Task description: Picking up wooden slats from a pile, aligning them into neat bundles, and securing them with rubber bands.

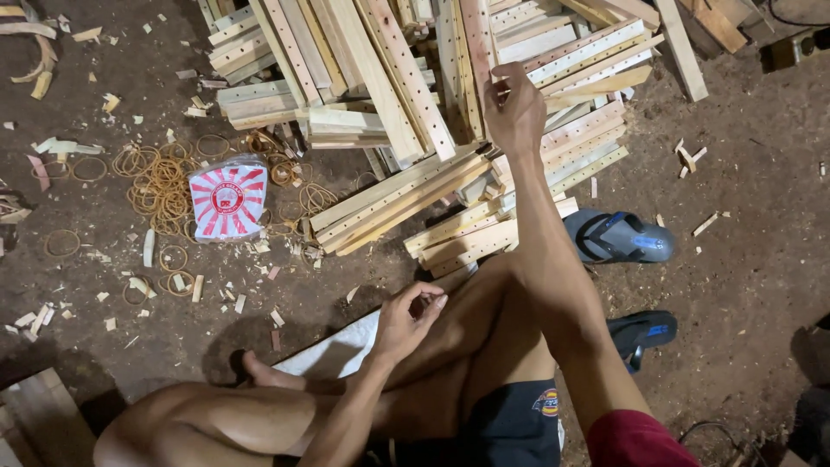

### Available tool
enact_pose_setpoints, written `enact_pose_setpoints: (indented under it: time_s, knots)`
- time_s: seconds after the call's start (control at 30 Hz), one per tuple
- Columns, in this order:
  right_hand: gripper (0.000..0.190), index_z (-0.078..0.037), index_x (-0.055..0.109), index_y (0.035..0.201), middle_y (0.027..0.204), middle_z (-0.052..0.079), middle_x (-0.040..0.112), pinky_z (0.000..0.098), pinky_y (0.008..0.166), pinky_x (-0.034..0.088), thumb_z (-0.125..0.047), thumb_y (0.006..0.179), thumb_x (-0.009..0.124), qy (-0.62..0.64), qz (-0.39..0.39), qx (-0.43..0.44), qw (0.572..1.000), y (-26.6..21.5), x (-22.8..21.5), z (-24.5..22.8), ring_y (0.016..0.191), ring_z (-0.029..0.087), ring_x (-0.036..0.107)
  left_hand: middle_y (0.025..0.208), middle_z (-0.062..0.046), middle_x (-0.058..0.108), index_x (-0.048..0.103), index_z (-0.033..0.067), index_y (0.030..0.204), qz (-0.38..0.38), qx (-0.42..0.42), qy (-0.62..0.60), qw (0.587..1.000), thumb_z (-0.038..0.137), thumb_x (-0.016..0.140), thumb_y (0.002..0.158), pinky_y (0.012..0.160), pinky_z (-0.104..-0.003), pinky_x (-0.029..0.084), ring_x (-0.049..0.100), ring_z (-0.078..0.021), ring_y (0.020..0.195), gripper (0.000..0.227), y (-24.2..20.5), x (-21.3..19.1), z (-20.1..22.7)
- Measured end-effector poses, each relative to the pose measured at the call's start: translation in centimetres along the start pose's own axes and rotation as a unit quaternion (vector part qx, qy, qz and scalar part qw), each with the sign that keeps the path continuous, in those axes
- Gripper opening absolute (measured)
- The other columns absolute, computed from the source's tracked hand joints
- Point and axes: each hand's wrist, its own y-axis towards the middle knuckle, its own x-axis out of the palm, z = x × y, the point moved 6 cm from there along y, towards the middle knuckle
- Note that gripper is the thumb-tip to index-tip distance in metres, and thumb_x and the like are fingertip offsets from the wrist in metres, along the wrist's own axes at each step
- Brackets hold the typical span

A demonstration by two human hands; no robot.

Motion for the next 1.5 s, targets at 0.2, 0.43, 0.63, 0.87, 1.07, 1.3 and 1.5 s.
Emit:
enact_pose_setpoints:
  time_s: [0.2,0.43,0.63,0.87,1.07,1.3,1.5]
  knots:
    - [0.027,-0.006,0.065,0.108,0.092,0.010,0.063,0.0372,0.055,0.055,-0.007,0.084,0.078,-0.054,0.074,-0.056,0.994,-0.5,-0.7,-2.1,0.071,0.025,0.062,0.085,0.000,0.076,0.072,0.0085,0.102,-0.007,-0.009,-0.002,1.000,0.012,0.075,0.089,0.050,-0.021,0.044,0.063,-0.0093,0.063,0.013,0.0,0.1,-0.5]
    - [0.034,-0.004,0.074,0.105,0.096,0.011,0.066,0.0337,0.048,0.056,-0.022,0.079,0.088,-0.157,0.002,-0.071,0.985,-0.1,0.9,-4.5,0.067,0.025,0.065,0.086,0.000,0.075,0.072,0.0092,0.101,-0.006,-0.023,0.007,1.000,0.012,0.075,0.089,0.052,-0.023,0.046,0.058,-0.0092,0.058,0.013,-0.1,-0.2,-0.1]
    - [0.054,-0.001,0.060,0.119,0.096,0.014,0.067,0.0293,0.044,0.045,-0.035,0.084,0.083,-0.287,-0.053,-0.076,0.953,1.4,4.3,-3.9,0.065,0.023,0.061,0.076,0.001,0.072,0.071,0.0093,0.100,0.001,0.002,0.006,1.000,0.015,0.075,0.090,0.048,-0.022,0.042,0.056,-0.0077,0.053,0.012,0.0,-0.2,-0.6]
    - [0.067,0.015,0.032,0.146,0.119,0.033,0.062,0.0384,0.051,0.059,0.002,0.084,0.054,-0.329,-0.162,-0.072,0.928,2.0,4.7,-5.9,0.069,0.033,0.069,0.082,0.003,0.077,0.070,0.0072,0.101,-0.005,0.007,-0.016,1.000,-0.002,0.068,0.083,0.050,-0.021,0.047,0.059,-0.0076,0.053,0.021,-0.4,-0.8,0.4]
    - [0.064,0.010,0.035,0.143,0.121,0.028,0.056,0.0399,0.048,0.057,-0.005,0.086,0.060,-0.368,-0.105,-0.099,0.919,1.7,5.6,-5.8,0.061,0.030,0.066,0.084,0.000,0.077,0.071,0.0113,0.113,-0.016,-0.006,0.033,0.999,0.015,0.073,0.089,0.037,-0.024,0.037,0.050,-0.0080,0.041,0.025,-1.0,-0.3,-2.1]
    - [0.069,0.011,0.034,0.142,0.125,0.026,0.054,0.0310,0.045,0.054,-0.002,0.080,0.064,-0.392,-0.069,-0.133,0.908,2.2,4.6,-7.4,0.068,0.023,0.061,0.065,-0.005,0.072,0.071,0.0148,0.115,-0.024,-0.010,0.097,0.995,0.035,0.069,0.094,0.029,-0.026,0.034,0.041,-0.0072,0.032,0.029,-0.8,-0.1,-3.4]
    - [0.069,-0.010,0.049,0.132,0.075,-0.004,0.055,0.0262,0.049,0.049,-0.008,0.071,0.081,0.027,-0.192,0.013,0.981,2.3,1.3,-6.6,0.061,0.013,0.058,0.063,-0.004,0.067,0.066,0.0109,0.123,-0.044,-0.014,0.079,0.996,0.026,0.069,0.093,0.029,-0.024,0.031,0.037,-0.0074,0.033,0.034,-1.4,0.3,-3.8]
